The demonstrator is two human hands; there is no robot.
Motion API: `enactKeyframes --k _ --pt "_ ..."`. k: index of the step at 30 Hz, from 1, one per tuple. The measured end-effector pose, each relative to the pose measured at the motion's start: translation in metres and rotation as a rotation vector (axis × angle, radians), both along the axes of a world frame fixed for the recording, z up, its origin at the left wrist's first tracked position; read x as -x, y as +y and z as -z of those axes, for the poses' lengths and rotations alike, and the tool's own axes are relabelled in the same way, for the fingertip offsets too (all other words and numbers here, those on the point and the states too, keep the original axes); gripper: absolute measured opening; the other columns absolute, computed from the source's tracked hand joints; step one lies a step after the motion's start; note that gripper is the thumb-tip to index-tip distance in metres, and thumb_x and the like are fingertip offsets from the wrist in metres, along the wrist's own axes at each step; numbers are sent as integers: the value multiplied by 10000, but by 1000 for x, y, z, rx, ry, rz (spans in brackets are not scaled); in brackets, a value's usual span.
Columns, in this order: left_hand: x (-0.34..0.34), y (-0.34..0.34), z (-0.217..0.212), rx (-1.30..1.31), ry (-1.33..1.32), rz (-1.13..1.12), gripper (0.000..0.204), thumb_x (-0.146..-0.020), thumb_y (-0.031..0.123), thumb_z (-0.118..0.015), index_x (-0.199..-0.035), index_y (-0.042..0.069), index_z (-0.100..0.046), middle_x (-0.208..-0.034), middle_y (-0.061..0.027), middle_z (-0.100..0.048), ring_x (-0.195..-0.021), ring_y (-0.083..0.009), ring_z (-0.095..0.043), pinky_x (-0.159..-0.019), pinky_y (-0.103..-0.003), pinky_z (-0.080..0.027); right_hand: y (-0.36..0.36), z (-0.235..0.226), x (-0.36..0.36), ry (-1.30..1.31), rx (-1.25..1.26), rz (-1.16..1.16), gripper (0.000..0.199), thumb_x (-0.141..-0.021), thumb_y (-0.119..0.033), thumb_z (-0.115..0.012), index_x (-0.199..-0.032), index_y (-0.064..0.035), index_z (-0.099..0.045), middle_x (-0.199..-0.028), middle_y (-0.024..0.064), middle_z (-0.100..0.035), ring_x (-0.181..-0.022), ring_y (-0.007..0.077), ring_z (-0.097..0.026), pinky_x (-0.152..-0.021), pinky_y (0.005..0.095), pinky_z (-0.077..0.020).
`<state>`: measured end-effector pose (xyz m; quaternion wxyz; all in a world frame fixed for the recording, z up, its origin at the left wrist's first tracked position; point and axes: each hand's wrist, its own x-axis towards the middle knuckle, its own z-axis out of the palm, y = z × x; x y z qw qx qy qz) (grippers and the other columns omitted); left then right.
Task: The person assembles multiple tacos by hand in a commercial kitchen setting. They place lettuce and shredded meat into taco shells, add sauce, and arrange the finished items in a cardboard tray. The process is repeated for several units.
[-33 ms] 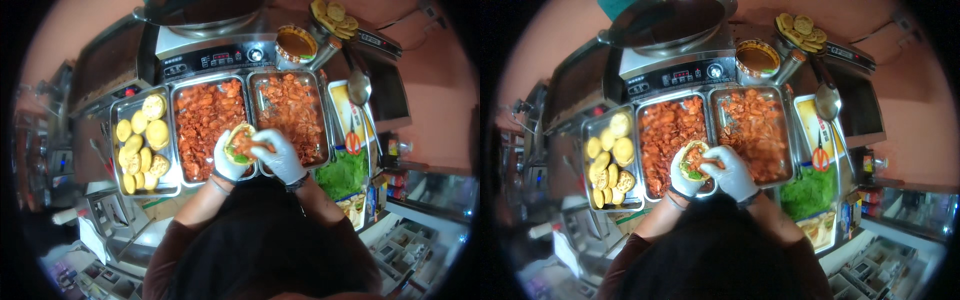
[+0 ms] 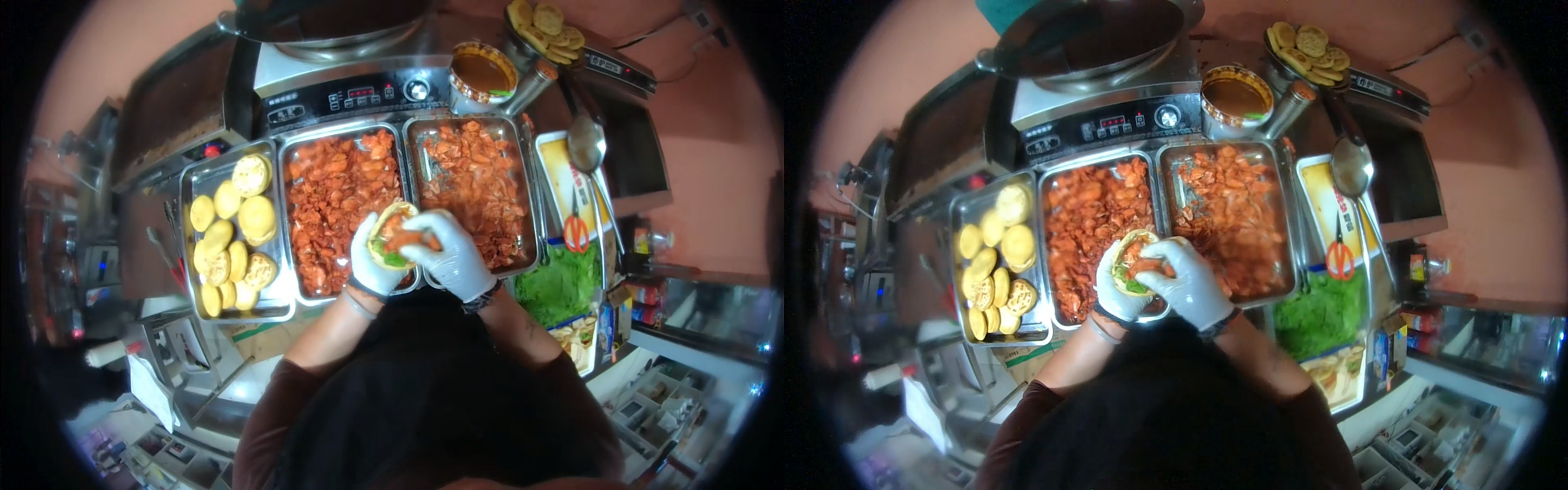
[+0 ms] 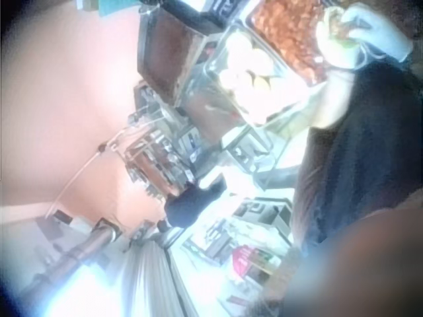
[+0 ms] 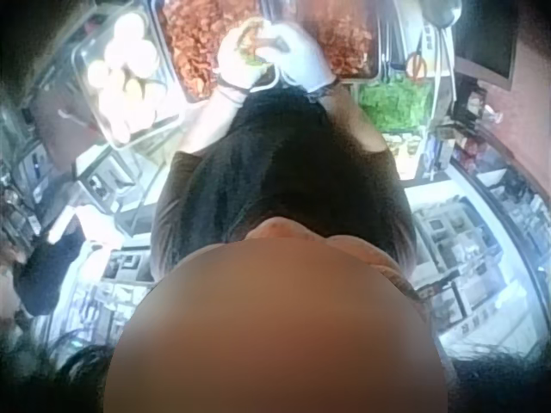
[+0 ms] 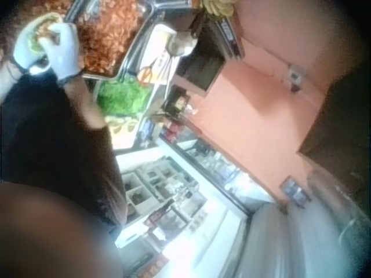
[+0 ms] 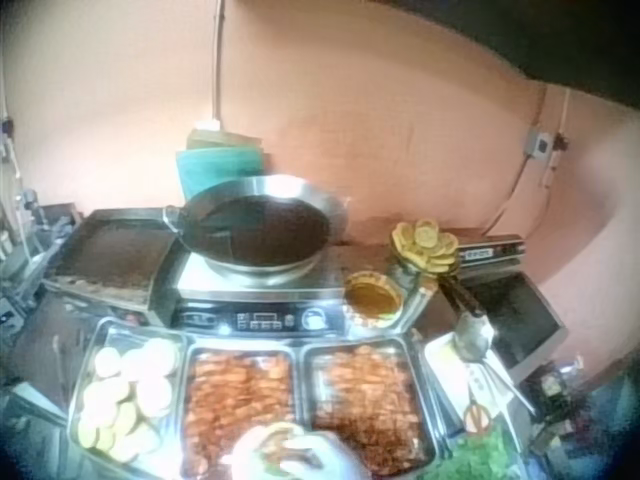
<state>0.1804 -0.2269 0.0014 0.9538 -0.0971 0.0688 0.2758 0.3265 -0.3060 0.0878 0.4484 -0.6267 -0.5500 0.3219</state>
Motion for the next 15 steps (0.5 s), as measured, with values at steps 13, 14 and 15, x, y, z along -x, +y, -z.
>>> enactKeyframes --k 13,14,15 --pt "-11 -6 -20 -18 100 20 530 -1006 460 -500 -1272 20 -629 -1207 -172 -672 -1104 -301 -640 -987 -431 -516 -2 -5 8 -481 -198 112 199 -853 -113 -746 -1049 -93 -722 -1112 84 -655 -958 256 -669 -786 324 -567" --pt "-10 -5 -20 -25 96 24 529 -1008 459 -498 -1271 20 -629 -1208 -171 -673 -1104 -301 -642 -986 -430 -517 -2 -5 7 -511 -232 109 173 -853 -119 -740 -1025 -106 -737 -1100 76 -659 -960 257 -665 -790 325 -566" --pt "-9 -4 -17 -30 78 27 529 -1009 458 -496 -1272 20 -630 -1206 -170 -675 -1102 -299 -644 -987 -427 -518 -1 -5 8 -533 -225 84 174 -859 -125 -730 -1033 -117 -740 -1099 71 -661 -965 255 -663 -791 329 -565"
